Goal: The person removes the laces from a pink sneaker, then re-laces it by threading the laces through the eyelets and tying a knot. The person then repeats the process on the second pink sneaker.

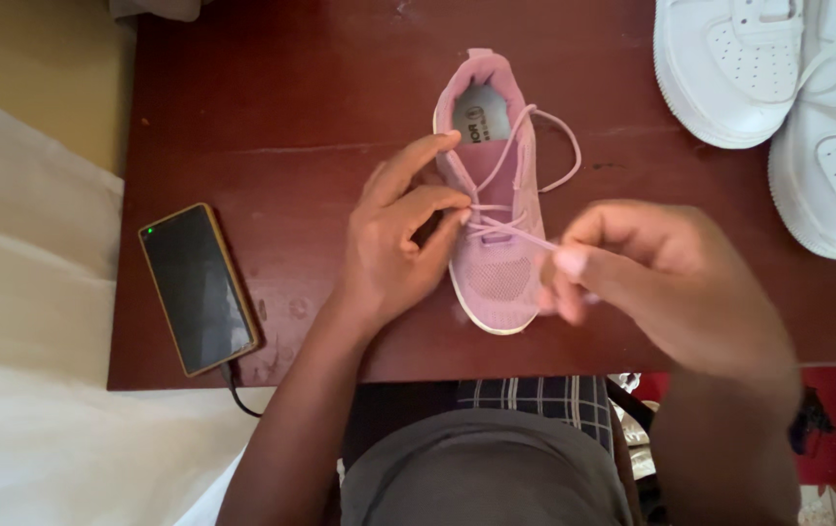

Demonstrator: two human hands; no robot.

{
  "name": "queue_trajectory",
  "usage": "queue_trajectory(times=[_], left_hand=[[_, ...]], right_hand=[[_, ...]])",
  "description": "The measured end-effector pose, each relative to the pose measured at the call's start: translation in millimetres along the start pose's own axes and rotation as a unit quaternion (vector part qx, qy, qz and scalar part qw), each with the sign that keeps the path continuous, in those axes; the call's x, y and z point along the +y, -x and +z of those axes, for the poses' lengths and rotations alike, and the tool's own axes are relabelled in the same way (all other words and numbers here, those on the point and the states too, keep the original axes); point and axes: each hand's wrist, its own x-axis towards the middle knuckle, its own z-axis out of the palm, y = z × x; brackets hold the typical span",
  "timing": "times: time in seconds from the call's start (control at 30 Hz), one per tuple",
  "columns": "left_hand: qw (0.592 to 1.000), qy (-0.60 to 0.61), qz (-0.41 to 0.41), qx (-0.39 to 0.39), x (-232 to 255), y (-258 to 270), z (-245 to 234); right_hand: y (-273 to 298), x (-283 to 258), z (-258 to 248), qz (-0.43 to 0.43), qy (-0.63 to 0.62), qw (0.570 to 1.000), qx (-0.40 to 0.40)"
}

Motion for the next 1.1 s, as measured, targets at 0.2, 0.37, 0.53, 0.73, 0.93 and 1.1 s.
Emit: queue_trajectory(times=[0.2, 0.37, 0.53, 0.73, 0.93, 1.1], left_hand=[[0.993, 0.014, 0.108, -0.044, 19, -15, -5], [0.985, 0.161, -0.034, -0.058, 4, -32, 3], [0.982, 0.188, -0.015, -0.011, -7, -20, 7], [0.978, 0.207, 0.036, -0.011, 4, -20, 0], [0.994, 0.070, 0.082, -0.008, 19, -28, 13], [0.998, 0.035, 0.048, 0.010, 9, -24, 23]], right_hand=[[4, -16, -16, -0.072, 0.055, 0.993, 0.075], [-15, -24, -42, -0.110, 0.162, 0.961, 0.196], [-48, 2, -72, -0.161, 0.173, 0.955, 0.177], [-58, 15, -63, -0.168, 0.145, 0.963, 0.152], [-52, 12, -38, -0.277, 0.164, 0.945, 0.066], [-52, 13, -33, -0.300, 0.167, 0.936, 0.077]])
